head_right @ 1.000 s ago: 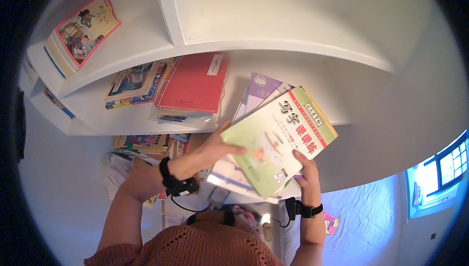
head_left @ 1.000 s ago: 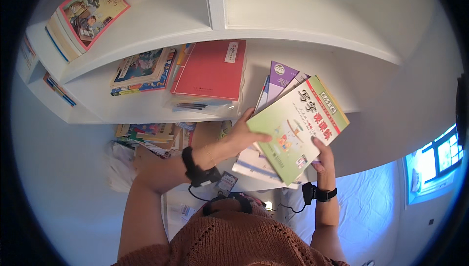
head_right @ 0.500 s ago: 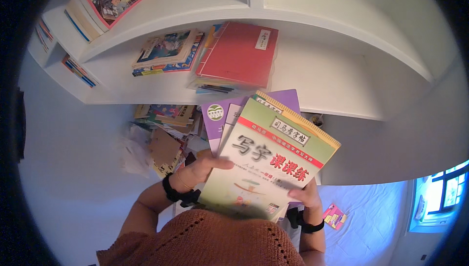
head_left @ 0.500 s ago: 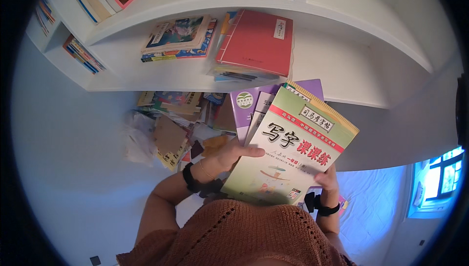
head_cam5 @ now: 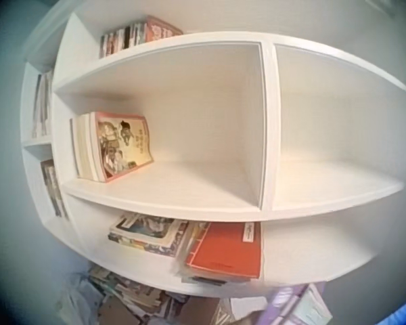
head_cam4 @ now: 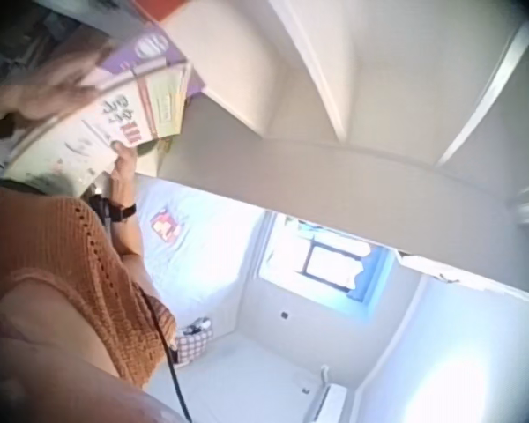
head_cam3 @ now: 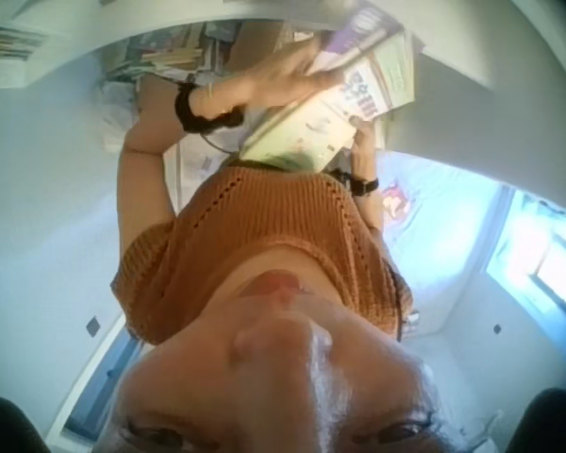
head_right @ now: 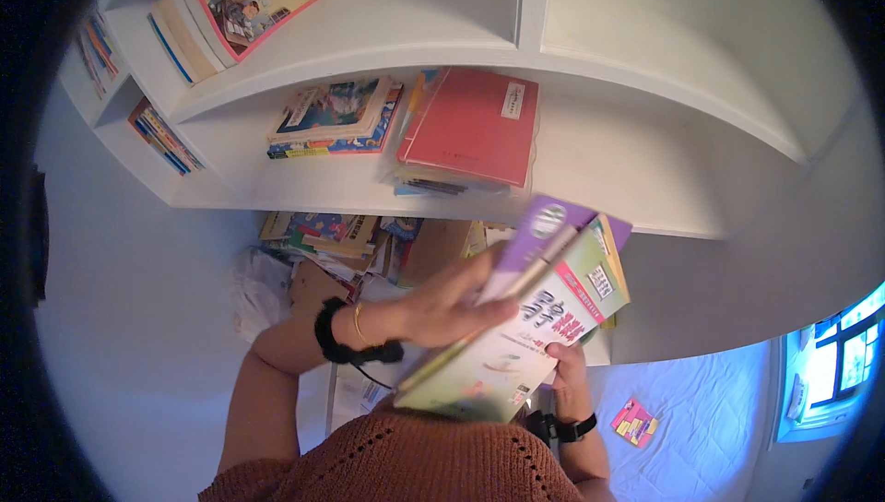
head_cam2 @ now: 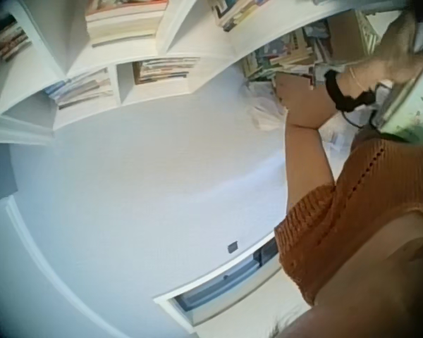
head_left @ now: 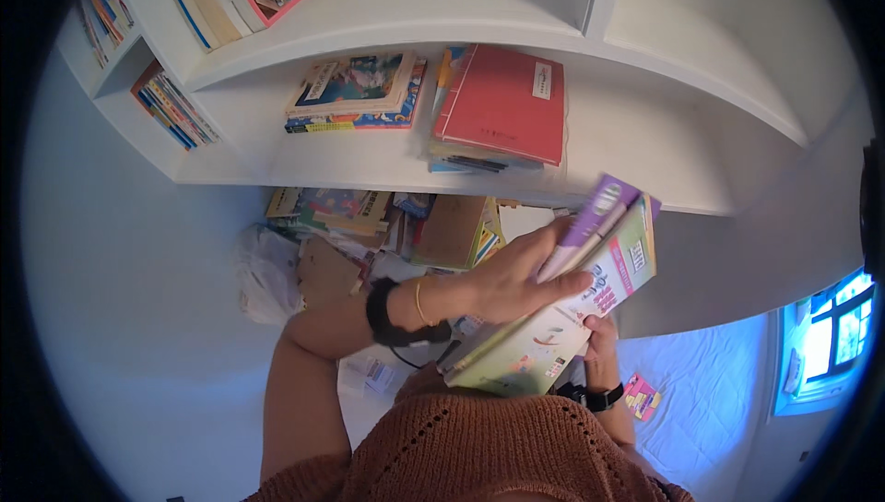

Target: The person organizes a bookshelf by sorting through various books and notebooks on a desk and placing them onto different shelves.

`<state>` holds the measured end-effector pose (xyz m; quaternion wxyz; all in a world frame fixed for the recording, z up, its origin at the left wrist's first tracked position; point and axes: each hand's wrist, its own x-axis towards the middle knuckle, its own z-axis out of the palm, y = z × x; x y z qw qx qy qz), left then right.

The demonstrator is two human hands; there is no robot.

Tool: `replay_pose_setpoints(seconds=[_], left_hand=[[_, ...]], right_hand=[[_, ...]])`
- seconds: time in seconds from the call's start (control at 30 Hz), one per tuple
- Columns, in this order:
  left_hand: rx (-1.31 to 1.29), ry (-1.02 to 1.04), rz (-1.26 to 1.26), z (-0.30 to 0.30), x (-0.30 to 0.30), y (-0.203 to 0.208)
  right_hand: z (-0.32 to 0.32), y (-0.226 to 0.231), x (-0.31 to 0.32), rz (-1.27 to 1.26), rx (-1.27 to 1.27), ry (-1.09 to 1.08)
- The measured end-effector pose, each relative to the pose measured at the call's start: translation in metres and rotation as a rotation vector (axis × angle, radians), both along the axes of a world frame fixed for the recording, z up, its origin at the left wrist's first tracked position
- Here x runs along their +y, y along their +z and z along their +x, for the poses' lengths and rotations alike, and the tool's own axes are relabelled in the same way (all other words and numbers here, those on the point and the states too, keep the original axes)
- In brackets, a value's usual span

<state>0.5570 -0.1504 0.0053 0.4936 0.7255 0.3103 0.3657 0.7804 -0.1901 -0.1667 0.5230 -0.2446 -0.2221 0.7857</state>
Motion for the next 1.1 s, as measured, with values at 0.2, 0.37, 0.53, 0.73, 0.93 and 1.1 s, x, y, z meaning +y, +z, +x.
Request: replay_pose_setpoints(seconds=[0.2,0.37,0.53,0.73,0.93,1.1], left_hand=[[0.911,0.802,0.411,-0.086,0.142,-0.003],[0.863,0.765,0.307,-0.11,0.162,-0.014],[0.8,0.606,-0.158,-0.115,0.183,0.013],[-0.352,0.392,-0.688,-0.095,0.18,0.043],[-0.568,0.309,-0.702,-0.053,0.167,0.01],[-0.314,0.053,-0.656,0.045,0.113,0.0]], right_hand=[[0.02,-0.013,0.005,-0.047,0.122,-0.271],[0.054,0.051,0.05,-0.089,-0.333,-0.394],[0.087,0.06,0.079,-0.034,-0.199,-0.249],[0.087,0.077,0.08,-0.067,-0.019,-0.229],[0.08,0.067,0.085,-0.052,0.08,-0.221],[0.097,0.057,0.082,-0.031,-0.027,-0.377]])
